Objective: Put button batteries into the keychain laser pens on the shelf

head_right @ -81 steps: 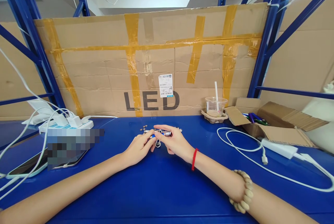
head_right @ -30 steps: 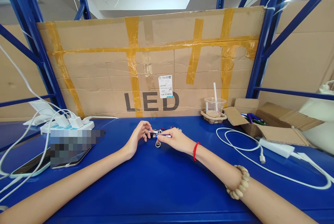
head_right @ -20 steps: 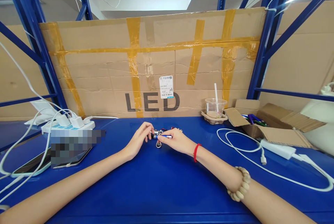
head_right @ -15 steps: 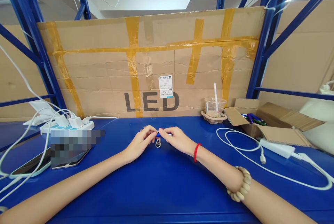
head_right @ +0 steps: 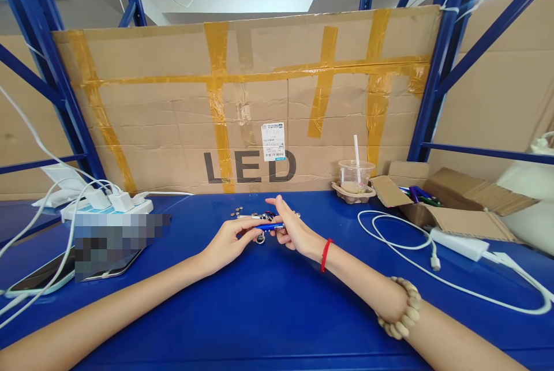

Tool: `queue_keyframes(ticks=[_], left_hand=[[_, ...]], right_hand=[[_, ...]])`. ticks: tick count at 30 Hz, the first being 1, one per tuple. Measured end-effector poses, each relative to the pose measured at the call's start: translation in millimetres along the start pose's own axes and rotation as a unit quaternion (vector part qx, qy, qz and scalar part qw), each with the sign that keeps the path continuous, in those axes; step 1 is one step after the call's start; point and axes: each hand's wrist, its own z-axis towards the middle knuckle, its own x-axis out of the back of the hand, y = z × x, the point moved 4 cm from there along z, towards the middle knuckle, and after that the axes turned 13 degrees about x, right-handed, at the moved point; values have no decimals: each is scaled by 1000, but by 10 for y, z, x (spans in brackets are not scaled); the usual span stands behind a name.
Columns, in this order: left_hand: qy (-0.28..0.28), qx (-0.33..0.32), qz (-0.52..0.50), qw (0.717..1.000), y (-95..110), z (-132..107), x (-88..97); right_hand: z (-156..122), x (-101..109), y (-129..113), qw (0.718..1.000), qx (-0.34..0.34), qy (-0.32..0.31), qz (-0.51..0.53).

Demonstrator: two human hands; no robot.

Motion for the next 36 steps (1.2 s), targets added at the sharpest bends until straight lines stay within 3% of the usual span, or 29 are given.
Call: queue_keyframes(ticks=[5,14,23,28,32,36], left_hand=[[17,-51,49,997,93,-63,-64],[46,-58,51,996,150,-123,-90],[36,-42,22,998,128,-99,-59],[-11,2,-24,1000,110,-73,-72],[-28,74,-130,988,16,-24,-63],[-41,90,-178,979,-19,9,-64]], right_hand=[[-25,-32,-32,996,33,60,59],[-41,-74,-62,989,63,94,92],[-55,-128,-49,999,21,26,-2],[-48,-115,20,993,-48,-11,-112],[-66,-124,30,989,-109,-58,-80],[-76,-104,4,982,-134,-109,-81]])
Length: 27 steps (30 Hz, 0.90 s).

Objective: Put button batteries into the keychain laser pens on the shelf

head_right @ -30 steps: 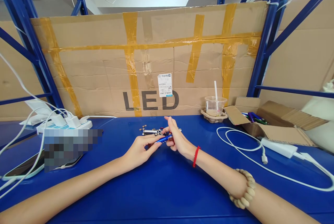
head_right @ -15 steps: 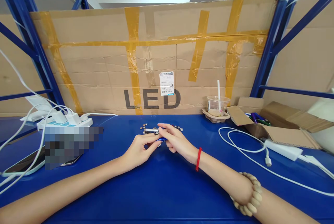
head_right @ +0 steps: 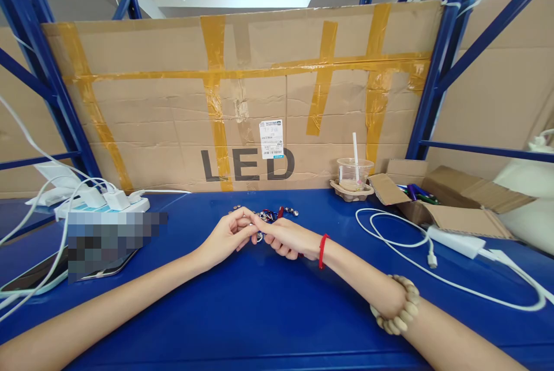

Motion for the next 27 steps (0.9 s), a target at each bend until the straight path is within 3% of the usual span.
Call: queue_keyframes(ticks=[4,8,11,13,17,23,27], left_hand=[[2,-4,-46,999,18,3,10],[69,17,-151,986,-36,46,117],[99,24,-182,978,-90,88,178],[99,6,-180,979,-95,98,188],[91,-32,-159,983,-70,76,177],[86,-23,-161,983,-72,64,169],[83,-21,-153,984,-64,63,159]], right_hand=[[15,39,12,999,18,-41,0],[40,54,52,997,26,-57,-37],[56,66,63,991,35,-43,-121],[69,73,30,976,86,-34,-200],[70,100,-55,914,214,8,-344],[56,156,-38,861,195,43,-468],[51,131,-55,849,210,36,-483]])
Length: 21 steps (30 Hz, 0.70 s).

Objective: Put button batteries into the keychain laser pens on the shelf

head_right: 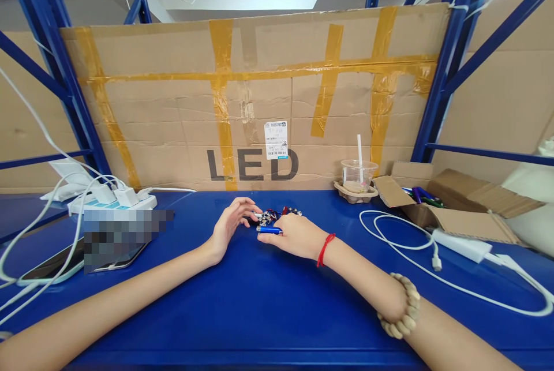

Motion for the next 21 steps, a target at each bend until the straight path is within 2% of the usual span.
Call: queue_keyframes(ticks=[10,21], left_hand=[[-10,-42,55,998,15,-17,13],[-8,-26,50,998,-14,4,17]], right_hand=[[7,-6,-31,1000,1,-22,7],[0,21,-84,999,22,-27,10]])
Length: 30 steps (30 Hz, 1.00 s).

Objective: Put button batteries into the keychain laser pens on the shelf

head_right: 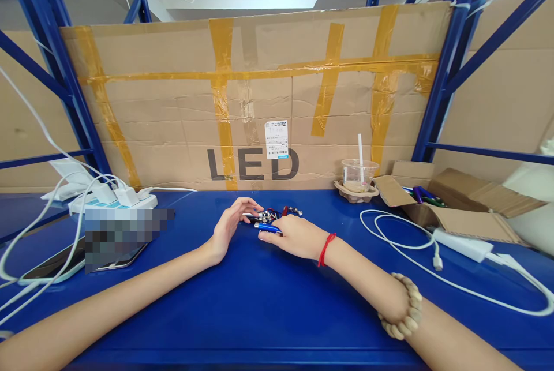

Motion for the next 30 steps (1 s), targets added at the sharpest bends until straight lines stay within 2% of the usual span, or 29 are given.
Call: queue_keyframes(ticks=[8,11,16,21,30], left_hand=[[9,10,-21,1000,-13,6,4],[5,13,-19,1000,-17,10,7],[6,20,-15,1000,-11,9,5],[9,21,-12,1000,-8,7,5],[2,19,-3,1000,-10,11,6]], right_hand=[[4,-3,-29,999,-4,4,-46],[0,-6,-16,999,-1,9,-37],[-9,-43,19,999,-24,-23,-21],[-1,-15,-10,999,-20,1,-34],[-13,-35,1,999,-23,-9,-31]])
